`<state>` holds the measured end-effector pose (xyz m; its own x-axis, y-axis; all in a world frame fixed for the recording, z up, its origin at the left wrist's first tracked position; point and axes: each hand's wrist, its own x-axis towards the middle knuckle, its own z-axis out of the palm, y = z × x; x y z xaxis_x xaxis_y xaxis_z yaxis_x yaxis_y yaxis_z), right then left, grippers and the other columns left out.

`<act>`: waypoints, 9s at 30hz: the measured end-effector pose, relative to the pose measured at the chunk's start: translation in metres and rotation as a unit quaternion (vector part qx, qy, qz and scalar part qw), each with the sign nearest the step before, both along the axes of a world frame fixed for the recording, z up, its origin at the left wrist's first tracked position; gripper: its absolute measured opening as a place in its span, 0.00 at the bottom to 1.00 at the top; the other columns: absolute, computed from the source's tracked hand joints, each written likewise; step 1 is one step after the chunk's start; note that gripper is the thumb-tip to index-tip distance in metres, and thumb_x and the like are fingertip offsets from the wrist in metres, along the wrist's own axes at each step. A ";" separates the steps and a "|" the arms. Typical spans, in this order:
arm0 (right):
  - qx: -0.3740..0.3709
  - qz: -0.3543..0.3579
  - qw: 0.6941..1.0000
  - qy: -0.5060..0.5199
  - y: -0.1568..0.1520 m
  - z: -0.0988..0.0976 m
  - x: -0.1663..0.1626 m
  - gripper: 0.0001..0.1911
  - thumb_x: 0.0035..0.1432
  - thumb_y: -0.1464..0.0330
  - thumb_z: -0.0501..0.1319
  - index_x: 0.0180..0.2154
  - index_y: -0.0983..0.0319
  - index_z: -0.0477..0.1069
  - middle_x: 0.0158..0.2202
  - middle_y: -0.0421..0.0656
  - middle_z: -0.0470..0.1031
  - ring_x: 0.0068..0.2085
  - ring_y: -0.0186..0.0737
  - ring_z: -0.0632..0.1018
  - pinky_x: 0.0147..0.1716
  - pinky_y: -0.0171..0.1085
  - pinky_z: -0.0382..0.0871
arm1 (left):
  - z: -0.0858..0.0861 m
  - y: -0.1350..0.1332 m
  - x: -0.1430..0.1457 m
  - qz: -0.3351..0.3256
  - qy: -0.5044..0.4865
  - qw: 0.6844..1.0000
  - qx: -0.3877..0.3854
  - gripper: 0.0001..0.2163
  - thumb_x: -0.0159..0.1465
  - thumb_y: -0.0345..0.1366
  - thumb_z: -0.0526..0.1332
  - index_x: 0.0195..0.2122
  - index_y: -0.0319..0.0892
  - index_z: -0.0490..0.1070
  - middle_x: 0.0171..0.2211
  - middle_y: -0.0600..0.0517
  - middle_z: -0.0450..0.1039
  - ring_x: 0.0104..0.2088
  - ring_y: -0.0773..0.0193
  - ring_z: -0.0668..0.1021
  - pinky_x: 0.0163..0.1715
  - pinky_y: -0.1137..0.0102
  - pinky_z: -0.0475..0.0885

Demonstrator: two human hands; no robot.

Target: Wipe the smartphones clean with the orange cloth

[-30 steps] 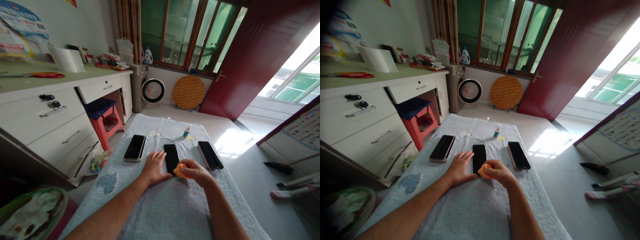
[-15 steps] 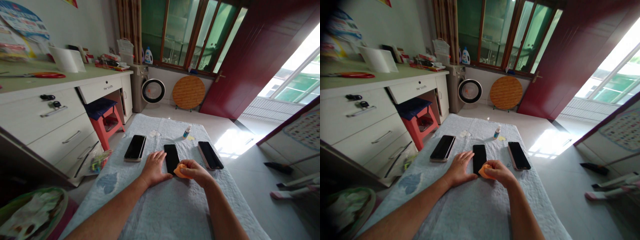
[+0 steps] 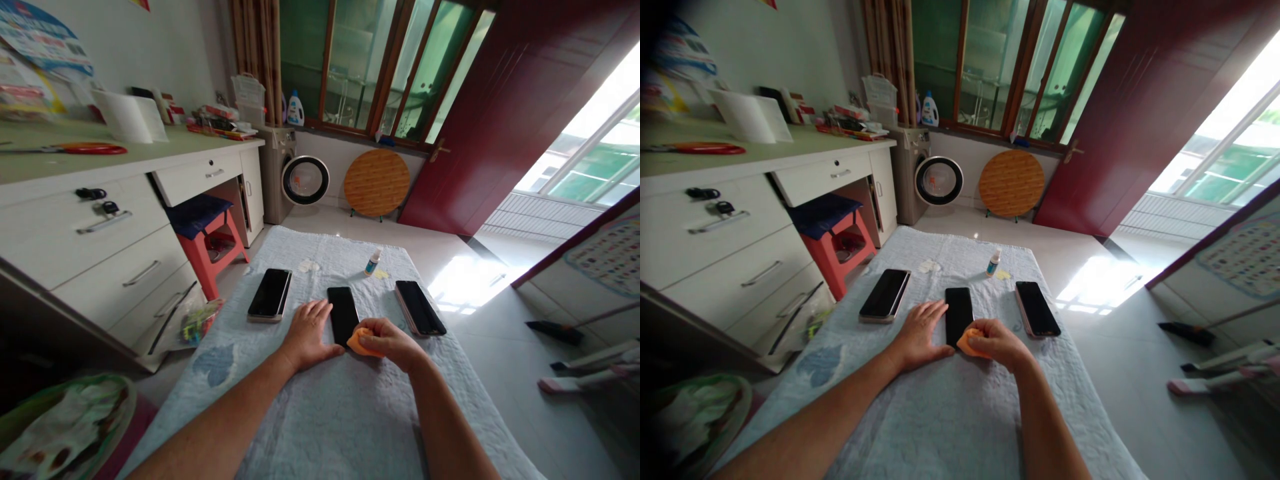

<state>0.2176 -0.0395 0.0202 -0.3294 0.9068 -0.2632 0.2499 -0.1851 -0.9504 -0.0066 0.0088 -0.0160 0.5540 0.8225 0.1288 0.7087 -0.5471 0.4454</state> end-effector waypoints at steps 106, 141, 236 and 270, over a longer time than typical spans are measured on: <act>0.086 -0.176 0.980 0.042 0.011 -0.020 -0.042 0.22 0.51 0.53 0.64 0.39 0.64 0.74 0.21 0.37 0.68 0.21 0.31 0.67 0.20 0.31 0.59 | 0.010 0.003 -0.003 0.060 -0.210 0.972 0.083 0.25 0.55 0.31 0.57 0.56 0.39 0.63 0.47 0.43 0.72 0.48 0.51 0.73 0.51 0.55 0.67; 0.319 -0.086 0.898 -0.291 0.009 -0.009 -0.034 0.15 0.55 0.77 0.55 0.38 0.59 0.78 0.33 0.42 0.70 0.37 0.37 0.72 0.39 0.34 0.65 | 0.007 -0.011 0.007 -0.010 -0.022 0.998 0.056 0.45 0.40 0.63 0.67 0.57 0.45 0.64 0.54 0.41 0.65 0.55 0.40 0.67 0.60 0.45 0.50; 0.335 -0.037 0.814 -0.472 0.096 -0.019 -0.078 0.14 0.63 0.74 0.51 0.36 0.62 0.75 0.37 0.44 0.73 0.42 0.37 0.70 0.45 0.33 0.56 | 0.015 -0.015 0.007 -0.001 -0.009 1.000 0.013 0.40 0.49 0.58 0.65 0.59 0.44 0.60 0.57 0.44 0.65 0.58 0.44 0.64 0.63 0.49 0.48; 0.262 -0.190 0.796 -0.511 0.075 -0.023 -0.038 0.15 0.60 0.75 0.51 0.37 0.61 0.76 0.38 0.47 0.72 0.42 0.43 0.67 0.44 0.35 0.56 | 0.010 -0.014 0.006 -0.011 -0.001 1.000 0.019 0.41 0.49 0.58 0.65 0.61 0.44 0.58 0.60 0.43 0.62 0.59 0.43 0.63 0.63 0.50 0.48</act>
